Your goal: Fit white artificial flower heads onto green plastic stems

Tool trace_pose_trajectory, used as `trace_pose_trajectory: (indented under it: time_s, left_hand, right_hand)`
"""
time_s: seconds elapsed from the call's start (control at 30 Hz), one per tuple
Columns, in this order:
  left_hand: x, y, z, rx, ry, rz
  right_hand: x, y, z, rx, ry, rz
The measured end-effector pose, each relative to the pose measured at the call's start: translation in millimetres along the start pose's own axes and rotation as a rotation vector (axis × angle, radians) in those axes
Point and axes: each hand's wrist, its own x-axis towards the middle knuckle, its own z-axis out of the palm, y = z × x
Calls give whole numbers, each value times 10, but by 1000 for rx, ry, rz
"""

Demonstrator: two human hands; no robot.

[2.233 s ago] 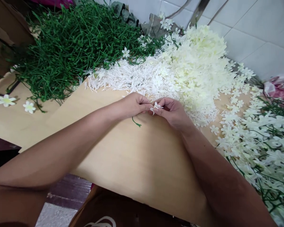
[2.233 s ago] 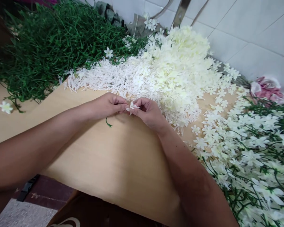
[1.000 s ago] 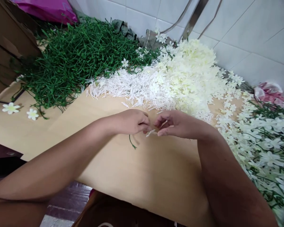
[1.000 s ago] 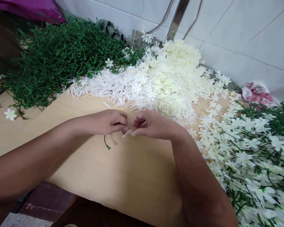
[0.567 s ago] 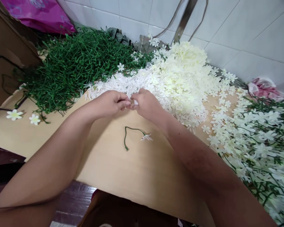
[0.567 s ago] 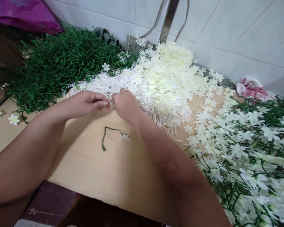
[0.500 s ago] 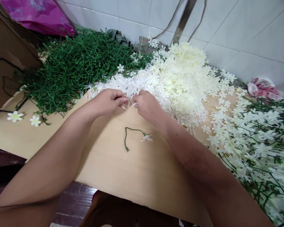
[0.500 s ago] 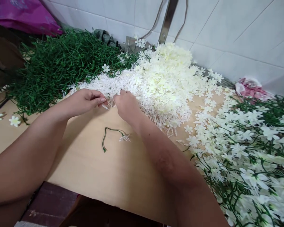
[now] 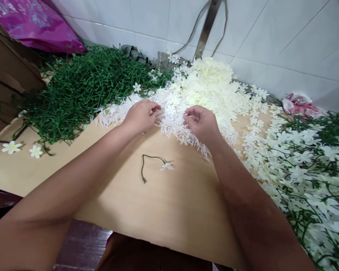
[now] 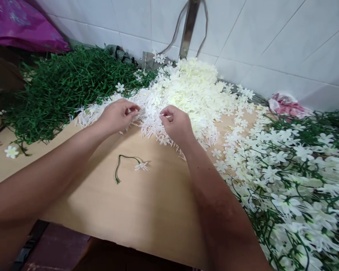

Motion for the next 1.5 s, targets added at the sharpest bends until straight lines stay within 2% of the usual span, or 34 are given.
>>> trace_pose_trajectory:
  time_s: [0.13, 0.27, 0.4, 0.53, 0.63, 0.87, 1.0, 1.13, 1.2, 1.37, 1.5]
  left_hand:
    - [220, 166, 147, 80, 22, 74]
    - [312, 202, 232, 170, -21, 131]
    - [341, 152, 196, 73, 8, 72]
    - [348, 149, 96, -77, 90, 13]
    - [293, 200, 38, -245, 90, -11]
    - [-34, 278, 22, -551, -93, -37]
    - [-176, 302, 16, -749, -135, -67]
    - [-224, 375, 44, -903, -143, -94]
    - [-218, 400, 71, -918, -134, -119]
    - [-163, 328, 97, -871, -15, -219]
    - [-136, 171, 74, -632, 51, -218]
  right_hand:
    - [31, -25, -35, -29, 91, -86]
    - [34, -64, -41, 23, 90, -51]
    - [42, -84, -45, 131, 56, 44]
    - [41, -92, -41, 210, 25, 64]
    - [29, -115, -29, 295, -23, 100]
    - [22, -146, -1, 344, 1, 91]
    - [15, -156, 20, 354, -114, 112]
    - [4, -154, 52, 424, -182, 70]
    - [0, -143, 63, 442, -192, 55]
    - [5, -102, 62, 396, -140, 85]
    - [-1, -144, 41, 328, -69, 94]
